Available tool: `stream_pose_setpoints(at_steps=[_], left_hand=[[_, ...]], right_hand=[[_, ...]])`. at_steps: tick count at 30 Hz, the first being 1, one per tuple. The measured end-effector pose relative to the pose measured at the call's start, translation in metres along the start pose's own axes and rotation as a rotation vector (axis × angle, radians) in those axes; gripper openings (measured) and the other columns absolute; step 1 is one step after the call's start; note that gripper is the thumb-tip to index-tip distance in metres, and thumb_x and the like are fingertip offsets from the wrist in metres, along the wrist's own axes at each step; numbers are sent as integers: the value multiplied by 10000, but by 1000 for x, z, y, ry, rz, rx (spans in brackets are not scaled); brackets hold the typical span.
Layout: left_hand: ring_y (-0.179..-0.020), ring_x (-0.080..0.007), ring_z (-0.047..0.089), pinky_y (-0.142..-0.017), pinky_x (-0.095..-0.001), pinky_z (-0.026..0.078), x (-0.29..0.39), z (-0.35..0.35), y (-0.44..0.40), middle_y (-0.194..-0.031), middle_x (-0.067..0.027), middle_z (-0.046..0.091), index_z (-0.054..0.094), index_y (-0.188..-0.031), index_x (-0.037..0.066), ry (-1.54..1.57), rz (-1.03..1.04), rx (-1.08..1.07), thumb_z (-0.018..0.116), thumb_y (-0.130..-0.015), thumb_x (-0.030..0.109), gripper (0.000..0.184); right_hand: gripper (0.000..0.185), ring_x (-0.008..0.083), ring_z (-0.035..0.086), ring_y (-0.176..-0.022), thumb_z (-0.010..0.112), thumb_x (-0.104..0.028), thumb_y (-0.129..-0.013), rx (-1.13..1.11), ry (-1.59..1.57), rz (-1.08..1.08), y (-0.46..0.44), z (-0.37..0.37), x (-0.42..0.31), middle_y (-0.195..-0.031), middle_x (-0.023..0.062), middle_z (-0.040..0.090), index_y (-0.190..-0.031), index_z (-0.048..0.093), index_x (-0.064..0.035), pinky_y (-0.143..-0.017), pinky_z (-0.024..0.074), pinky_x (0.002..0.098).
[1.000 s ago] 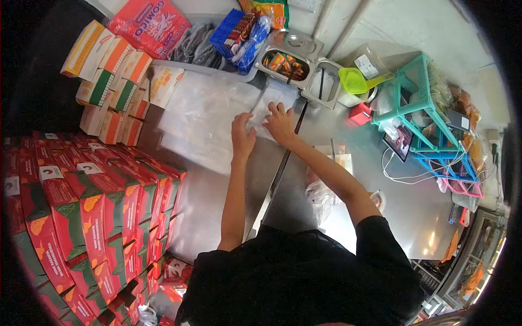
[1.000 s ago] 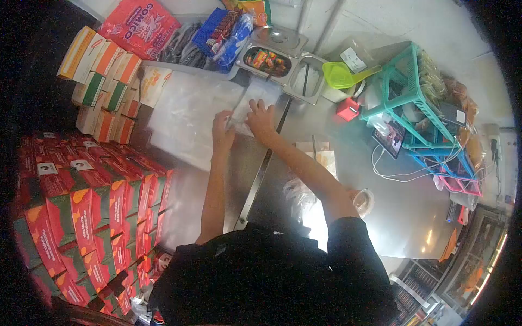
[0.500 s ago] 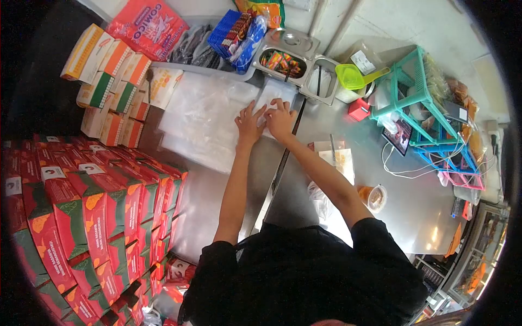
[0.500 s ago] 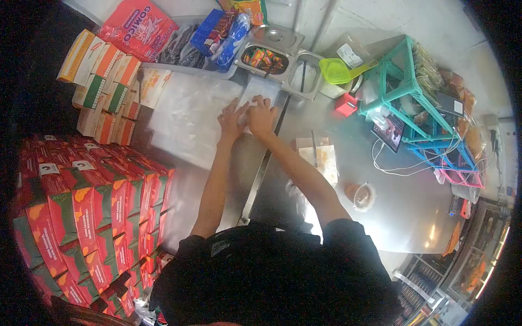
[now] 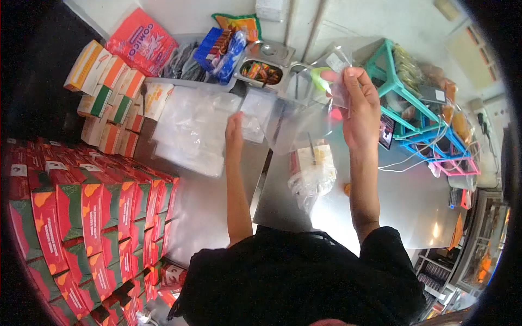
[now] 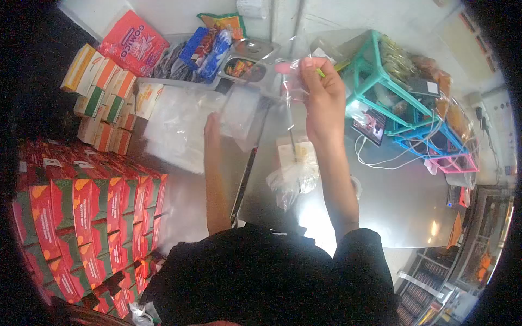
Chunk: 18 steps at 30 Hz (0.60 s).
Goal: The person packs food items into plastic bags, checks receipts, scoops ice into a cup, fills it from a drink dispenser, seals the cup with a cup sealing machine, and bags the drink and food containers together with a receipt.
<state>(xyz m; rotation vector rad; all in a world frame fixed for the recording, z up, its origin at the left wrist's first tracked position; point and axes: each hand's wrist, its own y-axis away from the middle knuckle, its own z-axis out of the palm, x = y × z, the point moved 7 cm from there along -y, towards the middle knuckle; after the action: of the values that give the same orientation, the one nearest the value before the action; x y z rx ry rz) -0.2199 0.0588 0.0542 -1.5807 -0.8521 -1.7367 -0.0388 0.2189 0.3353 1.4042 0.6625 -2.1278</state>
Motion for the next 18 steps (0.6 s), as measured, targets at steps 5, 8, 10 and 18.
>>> stream_pose_setpoints(at_steps=[5, 8, 10, 18], left_hand=[[-1210, -283, 348, -999, -405, 281, 170, 136, 136, -1345, -157, 313, 360, -1233, 9, 858, 51, -692, 421, -840, 526, 652], [-1202, -294, 353, -970, -430, 314, 169, 167, 174, -1339, -156, 316, 344, -1256, 59, 1201, -99, -820, 455, -843, 467, 592], [-1199, -307, 352, -952, -454, 330, 150, 180, 194, -1335, -164, 313, 327, -1279, 93, 1557, -204, -878, 495, -834, 429, 582], [-935, -215, 532, -762, -387, 472, 151, 279, 328, -1106, -122, 501, 432, -1178, 19, 873, -276, -736, 585, -820, 314, 489]], right_hand=[[142, 86, 522, -589, 492, -227, -882, -1, -120, 81, 26, -41, -24, -871, 93, 638, -897, 511, -87, -540, 414, 204], [136, 81, 523, -573, 497, -220, -878, 5, -107, 96, 52, -79, -42, -874, 96, 638, -892, 511, -85, -519, 419, 201], [126, 69, 526, -571, 498, -206, -878, 65, -34, 52, 72, -116, -58, -863, 102, 639, -886, 515, -82, -507, 421, 191], [152, 31, 444, -523, 507, -219, -885, 304, 322, -183, 158, -251, -108, -793, 99, 643, -854, 500, -71, -469, 328, 170]])
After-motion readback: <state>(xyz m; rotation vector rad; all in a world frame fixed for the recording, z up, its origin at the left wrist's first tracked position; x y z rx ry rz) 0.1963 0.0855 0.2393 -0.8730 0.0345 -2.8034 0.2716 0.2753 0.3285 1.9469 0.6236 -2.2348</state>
